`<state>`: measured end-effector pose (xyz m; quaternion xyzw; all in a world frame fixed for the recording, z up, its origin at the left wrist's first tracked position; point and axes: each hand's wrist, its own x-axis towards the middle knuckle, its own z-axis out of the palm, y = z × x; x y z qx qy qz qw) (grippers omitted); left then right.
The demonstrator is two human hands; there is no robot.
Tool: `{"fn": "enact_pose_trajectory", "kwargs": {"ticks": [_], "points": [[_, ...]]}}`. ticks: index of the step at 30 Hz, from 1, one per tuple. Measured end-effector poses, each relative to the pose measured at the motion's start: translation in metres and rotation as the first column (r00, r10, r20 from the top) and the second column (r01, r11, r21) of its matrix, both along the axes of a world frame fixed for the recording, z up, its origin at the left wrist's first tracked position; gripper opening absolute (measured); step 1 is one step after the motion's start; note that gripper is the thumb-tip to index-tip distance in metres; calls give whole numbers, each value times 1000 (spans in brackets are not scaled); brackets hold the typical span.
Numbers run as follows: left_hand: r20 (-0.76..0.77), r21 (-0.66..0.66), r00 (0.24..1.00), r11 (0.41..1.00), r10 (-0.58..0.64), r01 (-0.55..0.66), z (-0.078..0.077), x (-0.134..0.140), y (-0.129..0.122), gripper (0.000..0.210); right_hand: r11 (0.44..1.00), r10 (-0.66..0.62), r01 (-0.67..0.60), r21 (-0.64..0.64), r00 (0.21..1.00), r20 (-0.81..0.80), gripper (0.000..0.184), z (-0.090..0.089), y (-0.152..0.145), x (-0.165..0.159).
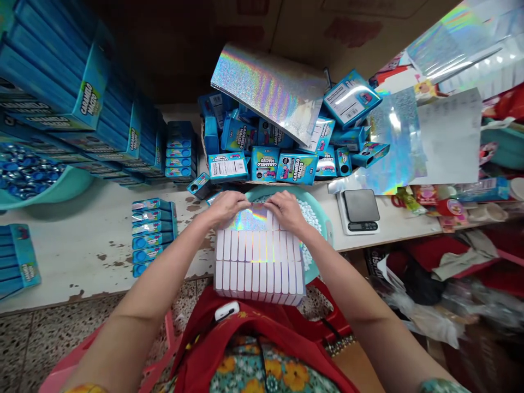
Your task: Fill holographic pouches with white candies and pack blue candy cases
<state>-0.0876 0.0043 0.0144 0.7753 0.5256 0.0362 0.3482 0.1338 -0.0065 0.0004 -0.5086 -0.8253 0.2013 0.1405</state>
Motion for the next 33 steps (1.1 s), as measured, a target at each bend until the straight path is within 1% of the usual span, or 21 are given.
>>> {"fn": "enact_pose_trajectory", "kwargs": {"ticks": [2,4,5,6,8,11,13,17,20,22,24,26,28,29,31,33], "points": [[-80,112,997,994,11,-2,4,5,-4,37,1000,8,-8,2,1000,7,26,-2,3,-5],[-72,212,997,977,36,-20,5,14,-9,33,1000,4,-4,4,1000,-10,26,-6,5,-9],[-45,218,998,975,46,-36,3,18,-11,31,1000,2,-2,7,1000,-16,27,-7,6,-11],[-18,201,998,978,56,-51,1,22,-11,30,1000,-1,1,21,1000,-17,27,-9,6,-12],[10,152,997,985,83,-84,-4,26,-10,31,995,-22,22,96,1000,2,26,-11,3,-15],[35,110,993,987,110,-113,-12,27,-4,34,965,-57,49,259,998,20,27,-14,-9,-19],[45,74,990,988,131,-134,-15,26,2,34,946,-61,49,320,998,25,30,-17,-20,-22],[38,43,984,983,175,-176,-15,26,7,32,942,-51,44,333,999,13,33,-25,-38,-23],[23,54,983,982,180,-181,-13,29,7,30,938,-49,73,339,996,-79,22,-25,-41,-22],[-22,120,986,980,164,-161,-14,33,5,29,938,-44,96,334,986,-159,13,-18,-39,-19],[-100,246,983,961,156,-128,-17,39,3,27,948,-49,119,296,971,-235,10,-3,-37,-15],[-171,379,972,922,160,-85,-24,46,0,26,953,-103,185,239,943,-318,10,17,-39,-10],[-195,467,970,883,145,-38,-32,50,-1,27,944,-200,288,164,889,-413,6,37,-42,-4],[-183,498,975,867,129,-21,-36,51,-1,28,934,-249,336,117,852,-461,4,47,-45,-1],[-111,545,989,838,98,-22,-40,51,-1,30,918,-332,397,8,778,-533,6,60,-50,2],[36,572,997,817,72,-80,-36,47,-5,30,902,-393,422,-91,718,-574,9,69,-56,1]]}}
